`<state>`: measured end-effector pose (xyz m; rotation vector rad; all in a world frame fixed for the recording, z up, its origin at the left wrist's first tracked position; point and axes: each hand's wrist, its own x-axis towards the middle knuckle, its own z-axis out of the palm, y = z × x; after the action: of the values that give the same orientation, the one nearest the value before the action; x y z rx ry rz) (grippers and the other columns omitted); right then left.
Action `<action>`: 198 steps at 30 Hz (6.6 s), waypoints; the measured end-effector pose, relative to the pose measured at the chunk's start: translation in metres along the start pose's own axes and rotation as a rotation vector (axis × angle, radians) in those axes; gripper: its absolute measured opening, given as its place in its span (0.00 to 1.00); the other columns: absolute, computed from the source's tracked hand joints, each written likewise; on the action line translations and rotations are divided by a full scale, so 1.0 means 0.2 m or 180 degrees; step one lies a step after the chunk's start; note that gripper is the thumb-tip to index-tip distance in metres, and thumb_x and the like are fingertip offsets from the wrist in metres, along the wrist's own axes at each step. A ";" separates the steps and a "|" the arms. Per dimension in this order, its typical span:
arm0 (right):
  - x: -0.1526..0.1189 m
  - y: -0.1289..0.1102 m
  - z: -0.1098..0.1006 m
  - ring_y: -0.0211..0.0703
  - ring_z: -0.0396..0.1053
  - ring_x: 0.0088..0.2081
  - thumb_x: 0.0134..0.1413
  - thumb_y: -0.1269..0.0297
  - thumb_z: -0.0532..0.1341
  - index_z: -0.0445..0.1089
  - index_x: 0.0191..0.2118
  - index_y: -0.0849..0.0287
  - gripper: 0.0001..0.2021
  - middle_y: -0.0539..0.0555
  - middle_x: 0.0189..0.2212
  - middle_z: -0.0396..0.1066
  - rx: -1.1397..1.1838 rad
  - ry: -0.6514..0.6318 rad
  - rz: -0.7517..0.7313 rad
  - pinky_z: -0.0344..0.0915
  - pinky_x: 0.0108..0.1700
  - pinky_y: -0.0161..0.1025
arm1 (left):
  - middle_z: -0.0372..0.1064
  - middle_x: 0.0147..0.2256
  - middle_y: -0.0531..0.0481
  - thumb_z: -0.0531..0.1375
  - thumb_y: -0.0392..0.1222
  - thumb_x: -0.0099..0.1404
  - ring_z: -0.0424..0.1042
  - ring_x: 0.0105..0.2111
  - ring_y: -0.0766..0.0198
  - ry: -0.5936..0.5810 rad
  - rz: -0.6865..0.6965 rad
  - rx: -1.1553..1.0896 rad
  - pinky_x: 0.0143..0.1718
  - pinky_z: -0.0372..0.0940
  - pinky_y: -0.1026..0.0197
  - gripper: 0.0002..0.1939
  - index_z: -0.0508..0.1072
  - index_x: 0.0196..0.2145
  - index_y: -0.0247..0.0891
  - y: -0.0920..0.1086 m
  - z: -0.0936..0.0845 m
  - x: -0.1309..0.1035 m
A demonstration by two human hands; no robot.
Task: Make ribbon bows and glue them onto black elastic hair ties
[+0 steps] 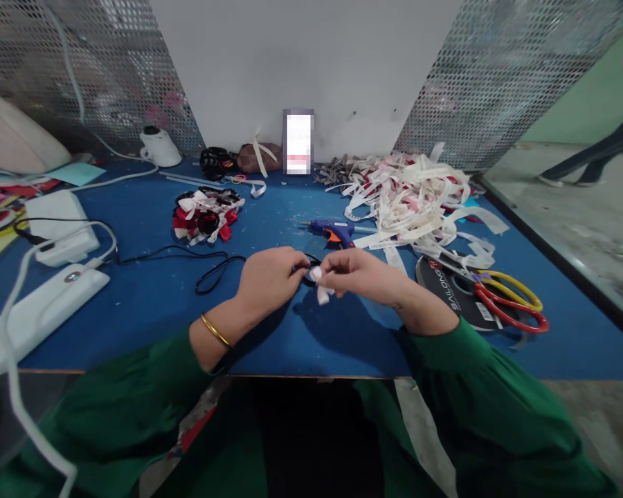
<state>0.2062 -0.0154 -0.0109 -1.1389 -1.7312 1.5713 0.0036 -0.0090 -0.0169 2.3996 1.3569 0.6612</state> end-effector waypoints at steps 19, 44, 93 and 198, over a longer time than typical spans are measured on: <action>0.12 0.15 -0.18 0.48 0.69 0.32 0.56 0.42 0.61 0.71 0.38 0.59 0.22 0.58 0.31 0.75 -0.2650 0.2197 0.0768 0.53 0.30 0.39 | 0.77 0.34 0.50 0.55 0.40 0.69 0.68 0.29 0.64 -0.0284 -0.0519 -0.1225 0.34 0.61 0.58 0.05 0.70 0.37 0.39 0.03 -0.02 0.00; 0.06 0.01 -0.07 0.31 0.63 0.20 0.44 0.57 0.70 0.71 0.38 0.60 0.16 0.45 0.20 0.67 0.1839 0.1840 -0.0120 0.48 0.16 0.28 | 0.80 0.36 0.46 0.71 0.41 0.57 0.68 0.22 0.75 0.0219 -0.1778 -0.4572 0.22 0.60 0.73 0.11 0.81 0.38 0.35 0.00 -0.05 0.03; -0.06 0.08 0.10 0.45 0.71 0.32 0.59 0.49 0.64 0.71 0.36 0.53 0.13 0.52 0.29 0.73 -0.1364 0.1832 -0.1204 0.67 0.35 0.40 | 0.80 0.38 0.47 0.68 0.38 0.57 0.76 0.28 0.65 0.1148 -0.1288 -0.3716 0.26 0.63 0.65 0.15 0.81 0.44 0.39 0.02 -0.09 0.03; -0.05 -0.02 0.12 0.38 0.61 0.20 0.58 0.48 0.63 0.67 0.28 0.55 0.16 0.47 0.18 0.63 -0.0854 0.1720 -0.1227 0.62 0.23 0.37 | 0.80 0.36 0.47 0.69 0.43 0.56 0.76 0.27 0.65 0.1182 -0.1385 -0.3673 0.25 0.61 0.65 0.14 0.79 0.40 0.36 0.03 -0.10 0.04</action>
<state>0.1901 -0.0360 -0.0089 -1.1331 -1.6783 0.7315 0.0002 -0.0051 0.0044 1.0735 1.0720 1.3152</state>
